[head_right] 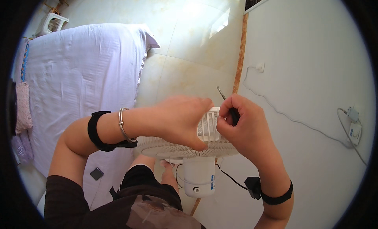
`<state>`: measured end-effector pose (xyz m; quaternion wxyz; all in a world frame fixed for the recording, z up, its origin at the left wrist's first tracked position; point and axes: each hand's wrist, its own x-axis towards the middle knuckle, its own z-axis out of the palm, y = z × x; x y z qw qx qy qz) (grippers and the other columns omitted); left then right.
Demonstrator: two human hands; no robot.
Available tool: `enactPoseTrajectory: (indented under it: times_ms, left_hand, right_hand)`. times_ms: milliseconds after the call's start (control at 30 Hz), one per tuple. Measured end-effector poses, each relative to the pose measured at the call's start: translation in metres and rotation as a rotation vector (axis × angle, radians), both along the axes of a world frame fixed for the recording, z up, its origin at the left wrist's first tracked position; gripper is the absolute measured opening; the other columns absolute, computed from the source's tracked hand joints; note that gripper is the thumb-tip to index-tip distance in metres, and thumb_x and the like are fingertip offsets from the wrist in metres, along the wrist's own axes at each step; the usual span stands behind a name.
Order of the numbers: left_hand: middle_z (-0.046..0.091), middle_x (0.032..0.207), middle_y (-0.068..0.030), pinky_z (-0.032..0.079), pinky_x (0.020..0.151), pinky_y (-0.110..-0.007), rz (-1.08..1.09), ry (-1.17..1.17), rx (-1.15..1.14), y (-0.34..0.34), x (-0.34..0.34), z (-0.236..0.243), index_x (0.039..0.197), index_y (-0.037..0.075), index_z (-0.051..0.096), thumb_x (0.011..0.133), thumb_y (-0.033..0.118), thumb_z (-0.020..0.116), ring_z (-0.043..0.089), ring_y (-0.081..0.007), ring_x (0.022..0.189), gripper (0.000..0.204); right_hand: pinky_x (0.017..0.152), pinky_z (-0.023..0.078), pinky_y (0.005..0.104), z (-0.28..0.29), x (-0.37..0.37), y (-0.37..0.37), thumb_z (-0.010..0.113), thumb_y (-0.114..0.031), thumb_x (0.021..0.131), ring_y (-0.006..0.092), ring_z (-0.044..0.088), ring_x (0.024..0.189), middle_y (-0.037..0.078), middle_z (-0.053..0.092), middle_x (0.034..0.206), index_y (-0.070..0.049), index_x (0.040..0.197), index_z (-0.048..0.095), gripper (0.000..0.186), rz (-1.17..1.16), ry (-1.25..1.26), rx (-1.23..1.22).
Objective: The person repairs a white pedestal fan by using a screwdriver to tighten or adjust components on the fan's safety grille and motor housing.
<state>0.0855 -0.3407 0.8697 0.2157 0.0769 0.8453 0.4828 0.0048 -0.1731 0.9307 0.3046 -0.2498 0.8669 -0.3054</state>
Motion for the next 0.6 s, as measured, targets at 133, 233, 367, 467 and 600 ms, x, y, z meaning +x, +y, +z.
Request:
enactPoseTrajectory:
  times_ms: [133, 233, 367, 467, 600]
  left_hand:
    - [0.064, 0.096, -0.0210, 0.051, 0.079, -0.042, -0.009, 0.007, 0.015, -0.003, -0.006, -0.002, 0.104, -0.004, 0.054, 0.064, 0.036, 0.077, 0.064, -0.0367, 0.092, 0.061]
    - [0.064, 0.096, -0.0210, 0.052, 0.079, -0.042, -0.001, 0.042, 0.012, 0.003, 0.008, -0.005, 0.103, -0.004, 0.054, 0.065, 0.036, 0.076, 0.064, -0.0367, 0.093, 0.060]
    - [0.064, 0.096, -0.0212, 0.052, 0.080, -0.042, -0.018, 0.041, 0.018, 0.001, 0.004, -0.004, 0.103, -0.004, 0.054, 0.065, 0.036, 0.076, 0.064, -0.0369, 0.093, 0.059]
    - [0.064, 0.096, -0.0214, 0.052, 0.080, -0.042, -0.041, 0.040, 0.019, -0.001, 0.001, -0.006, 0.102, -0.004, 0.054, 0.065, 0.036, 0.076, 0.064, -0.0370, 0.093, 0.059]
    - [0.064, 0.095, -0.0217, 0.052, 0.079, -0.043, -0.034, 0.071, 0.045, -0.004, 0.002, -0.011, 0.102, -0.005, 0.054, 0.065, 0.036, 0.076, 0.065, -0.0375, 0.092, 0.059]
  right_hand:
    - [0.055, 0.039, 0.0222, 0.004, -0.002, -0.006, 0.066, -0.001, 0.078, 0.0051, 0.043, 0.060, -0.003, 0.049, 0.064, -0.003, 0.079, 0.055, 0.011, 0.020, -0.017, 0.065]
    - [0.055, 0.039, 0.0222, 0.007, 0.002, -0.007, 0.066, -0.001, 0.078, 0.0053, 0.043, 0.060, -0.003, 0.049, 0.064, -0.003, 0.079, 0.054, 0.011, 0.017, -0.049, 0.113]
    - [0.056, 0.040, 0.0226, 0.014, -0.001, -0.011, 0.066, -0.001, 0.078, 0.0059, 0.044, 0.060, -0.002, 0.049, 0.064, -0.002, 0.078, 0.054, 0.012, 0.024, -0.050, 0.159]
    - [0.056, 0.041, 0.0237, 0.014, 0.000, -0.019, 0.066, -0.001, 0.078, 0.0071, 0.044, 0.059, -0.001, 0.050, 0.064, -0.002, 0.078, 0.054, 0.011, 0.035, -0.013, 0.192]
    - [0.056, 0.042, 0.0255, 0.015, 0.005, -0.029, 0.065, -0.001, 0.077, 0.0090, 0.046, 0.059, 0.001, 0.052, 0.063, -0.001, 0.078, 0.055, 0.011, 0.048, 0.035, 0.255]
